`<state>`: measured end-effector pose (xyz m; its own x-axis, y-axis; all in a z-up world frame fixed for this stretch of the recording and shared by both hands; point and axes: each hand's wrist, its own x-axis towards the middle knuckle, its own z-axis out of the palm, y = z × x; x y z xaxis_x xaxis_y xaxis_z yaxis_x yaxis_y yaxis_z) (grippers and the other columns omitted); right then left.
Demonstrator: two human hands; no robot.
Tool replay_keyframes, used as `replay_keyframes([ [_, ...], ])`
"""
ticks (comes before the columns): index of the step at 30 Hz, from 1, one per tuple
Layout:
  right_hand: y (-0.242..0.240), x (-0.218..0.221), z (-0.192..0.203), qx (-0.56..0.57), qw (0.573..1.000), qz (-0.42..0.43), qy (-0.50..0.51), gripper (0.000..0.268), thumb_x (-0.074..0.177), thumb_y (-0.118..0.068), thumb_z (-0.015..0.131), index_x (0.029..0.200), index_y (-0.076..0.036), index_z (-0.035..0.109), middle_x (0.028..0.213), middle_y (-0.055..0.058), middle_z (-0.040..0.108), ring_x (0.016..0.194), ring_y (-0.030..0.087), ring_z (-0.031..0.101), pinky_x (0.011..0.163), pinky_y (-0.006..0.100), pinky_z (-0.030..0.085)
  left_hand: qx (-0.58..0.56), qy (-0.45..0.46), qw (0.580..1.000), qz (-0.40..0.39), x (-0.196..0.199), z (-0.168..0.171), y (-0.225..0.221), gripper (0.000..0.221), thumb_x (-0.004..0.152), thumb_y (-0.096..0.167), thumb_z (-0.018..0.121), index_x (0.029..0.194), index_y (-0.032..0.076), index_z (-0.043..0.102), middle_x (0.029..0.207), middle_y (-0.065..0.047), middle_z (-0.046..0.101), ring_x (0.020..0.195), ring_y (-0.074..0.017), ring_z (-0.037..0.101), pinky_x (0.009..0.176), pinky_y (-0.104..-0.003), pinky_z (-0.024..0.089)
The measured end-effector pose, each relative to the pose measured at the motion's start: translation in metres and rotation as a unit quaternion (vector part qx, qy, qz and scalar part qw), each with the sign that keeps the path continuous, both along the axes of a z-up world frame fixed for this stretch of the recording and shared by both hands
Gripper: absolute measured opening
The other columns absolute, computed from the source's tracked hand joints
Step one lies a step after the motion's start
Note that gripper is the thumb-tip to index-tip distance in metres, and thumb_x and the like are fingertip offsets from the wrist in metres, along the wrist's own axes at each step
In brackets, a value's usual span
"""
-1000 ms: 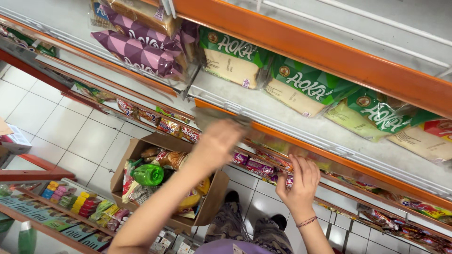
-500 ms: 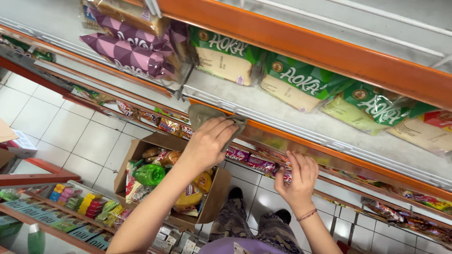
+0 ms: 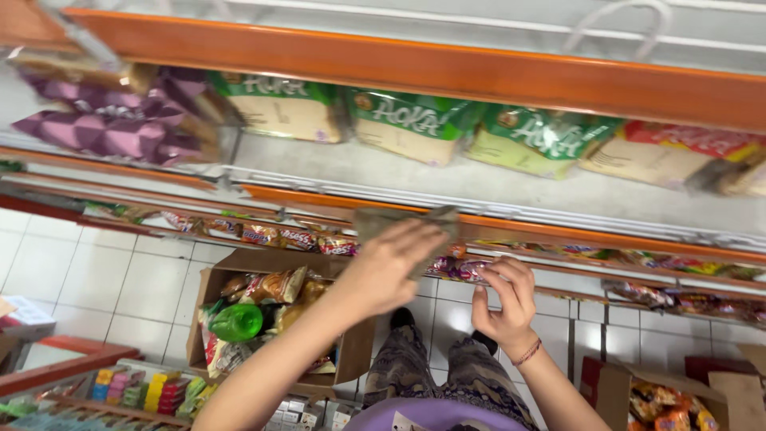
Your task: The person wipes the front edge of a refrigerated display shelf with a checkered cloth. They then pick up a green spray bottle and a package of croissants from a cardboard box on the floor, wipe the package, and place it on the shelf.
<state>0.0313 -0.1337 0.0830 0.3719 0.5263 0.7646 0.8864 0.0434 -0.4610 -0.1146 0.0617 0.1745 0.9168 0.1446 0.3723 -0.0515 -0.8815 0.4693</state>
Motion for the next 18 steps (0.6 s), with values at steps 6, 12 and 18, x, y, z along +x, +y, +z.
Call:
replay_keyframes([
  [6,-0.051,0.044,0.007,0.019,0.996,-0.086,0.006,0.028,0.078,0.009,0.065,0.105,0.001,0.064,0.113,0.015,0.062,0.107,0.036,0.062,0.095,0.044,0.052,-0.055,-0.023,0.986,-0.155,0.114,-0.013,-0.078,0.06,0.077,0.002,0.061,0.136,-0.007,0.058,0.142,-0.026,0.06,0.136,-0.0384,0.057,0.118,-0.043,0.045],
  [12,-0.145,0.1,0.013,0.01,0.971,-0.24,0.022,0.031,0.079,0.011,0.062,0.108,0.0,0.066,0.109,0.015,0.06,0.104,0.033,0.062,0.093,0.042,0.053,-0.08,0.045,0.967,-0.237,0.198,-0.004,-0.138,0.065,0.074,0.004,0.063,0.137,-0.008,0.054,0.142,-0.029,0.057,0.131,-0.0407,0.056,0.111,-0.044,0.045],
  [18,-0.225,0.145,0.008,0.007,0.943,-0.332,0.025,0.03,0.083,0.013,0.062,0.109,0.0,0.067,0.11,0.015,0.06,0.105,0.032,0.062,0.091,0.041,0.053,-0.103,0.042,0.949,-0.294,0.278,-0.005,-0.207,0.065,0.075,0.003,0.062,0.137,-0.01,0.052,0.143,-0.031,0.054,0.13,-0.042,0.056,0.112,-0.043,0.045],
])
